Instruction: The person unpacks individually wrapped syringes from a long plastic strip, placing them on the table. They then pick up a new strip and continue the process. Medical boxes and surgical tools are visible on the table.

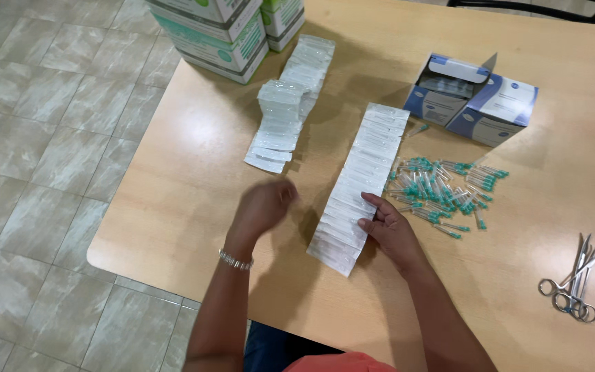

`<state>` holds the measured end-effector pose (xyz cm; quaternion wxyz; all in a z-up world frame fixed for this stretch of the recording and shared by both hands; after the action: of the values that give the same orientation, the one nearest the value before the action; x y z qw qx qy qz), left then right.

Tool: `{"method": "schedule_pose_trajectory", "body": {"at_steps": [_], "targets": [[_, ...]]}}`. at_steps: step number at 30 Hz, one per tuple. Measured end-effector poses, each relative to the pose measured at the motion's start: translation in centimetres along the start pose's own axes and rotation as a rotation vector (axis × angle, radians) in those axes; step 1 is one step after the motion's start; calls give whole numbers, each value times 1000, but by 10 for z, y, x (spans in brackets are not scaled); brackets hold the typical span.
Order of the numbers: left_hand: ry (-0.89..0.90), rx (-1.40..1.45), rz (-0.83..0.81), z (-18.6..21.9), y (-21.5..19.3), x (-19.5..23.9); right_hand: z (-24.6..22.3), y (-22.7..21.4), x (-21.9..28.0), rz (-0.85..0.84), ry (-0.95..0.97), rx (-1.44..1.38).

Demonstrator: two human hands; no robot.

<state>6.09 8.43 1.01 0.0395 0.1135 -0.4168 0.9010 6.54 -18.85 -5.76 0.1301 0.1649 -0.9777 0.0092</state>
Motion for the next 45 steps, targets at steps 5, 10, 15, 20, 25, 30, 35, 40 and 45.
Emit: {"method": "schedule_pose_trajectory", "body": {"at_steps": [5, 10, 15, 20, 25, 30, 35, 40, 45], "targets": [[275, -297, 329, -49, -14, -81, 1, -2, 0, 9, 1, 17], [224, -344, 204, -62, -2, -86, 19, -11, -5, 7, -5, -15], [274, -249, 138, -61, 11, -26, 10, -10, -4, 8, 41, -147], [260, -173, 94, -24, -12, 26, -29, -23, -63, 15, -39, -152], [172, -141, 21, -17, -18, 17, -154, -1, -124, 11, -263, -143], [-142, -308, -156, -28, -9, -10, -279, 59, -74, -56, -651, -209], [-113, -320, -134, -42, -1, -13, -159, 105, -100, -52, -511, -102], [-39, -14, 55, -37, -20, 40, -23, 134, -126, -102, -294, 1], [229, -195, 191, -49, -6, 84, 5, 135, -126, -6, -76, 695]]}}
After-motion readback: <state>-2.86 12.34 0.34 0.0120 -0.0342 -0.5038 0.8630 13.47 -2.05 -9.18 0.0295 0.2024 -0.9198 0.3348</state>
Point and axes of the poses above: each hand's wrist, its own x-axis away from the middle knuckle, its own y-axis out of the palm, z = x × y, the point moved 7 cm from there along -x, towards the middle knuckle, and after that the axes turned 11 degrees about x, right-handed, at the moved point
